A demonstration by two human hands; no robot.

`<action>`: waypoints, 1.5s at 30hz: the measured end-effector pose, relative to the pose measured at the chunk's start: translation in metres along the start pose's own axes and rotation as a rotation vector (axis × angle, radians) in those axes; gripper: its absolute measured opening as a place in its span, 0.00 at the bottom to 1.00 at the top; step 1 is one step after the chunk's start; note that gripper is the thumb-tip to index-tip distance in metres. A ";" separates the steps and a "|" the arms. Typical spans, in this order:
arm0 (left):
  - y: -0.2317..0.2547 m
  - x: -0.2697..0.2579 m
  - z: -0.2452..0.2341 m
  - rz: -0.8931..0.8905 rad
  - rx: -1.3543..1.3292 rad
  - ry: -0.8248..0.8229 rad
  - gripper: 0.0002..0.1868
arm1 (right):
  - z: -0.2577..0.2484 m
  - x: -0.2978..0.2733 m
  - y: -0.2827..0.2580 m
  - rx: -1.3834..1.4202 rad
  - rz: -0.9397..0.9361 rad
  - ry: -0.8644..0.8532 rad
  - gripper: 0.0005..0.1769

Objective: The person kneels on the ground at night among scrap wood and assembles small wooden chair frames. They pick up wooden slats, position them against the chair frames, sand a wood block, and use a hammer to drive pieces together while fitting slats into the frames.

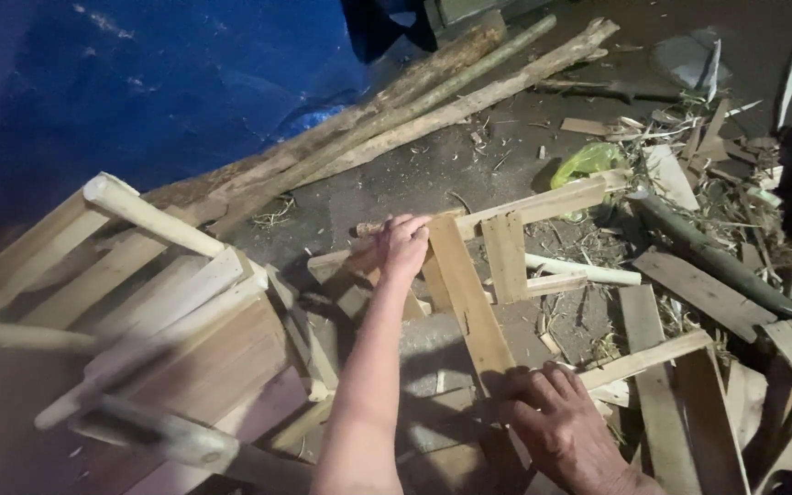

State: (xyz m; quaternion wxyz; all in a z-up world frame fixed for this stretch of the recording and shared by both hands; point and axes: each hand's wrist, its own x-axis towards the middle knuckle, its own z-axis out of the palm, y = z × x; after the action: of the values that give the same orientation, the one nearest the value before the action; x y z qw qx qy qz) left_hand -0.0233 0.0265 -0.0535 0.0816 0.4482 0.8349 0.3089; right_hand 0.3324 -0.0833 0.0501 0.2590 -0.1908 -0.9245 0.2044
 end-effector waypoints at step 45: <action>0.052 -0.034 -0.066 -0.124 0.022 -0.154 0.22 | 0.073 -0.043 0.021 0.569 0.707 0.070 0.12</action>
State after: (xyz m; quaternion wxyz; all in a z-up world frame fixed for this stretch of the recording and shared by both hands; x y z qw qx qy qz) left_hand 0.0056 -0.0088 0.0244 0.1594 0.4188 0.8557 0.2587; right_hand 0.3313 -0.1060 -0.0345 0.2468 -0.4228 -0.7002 0.5197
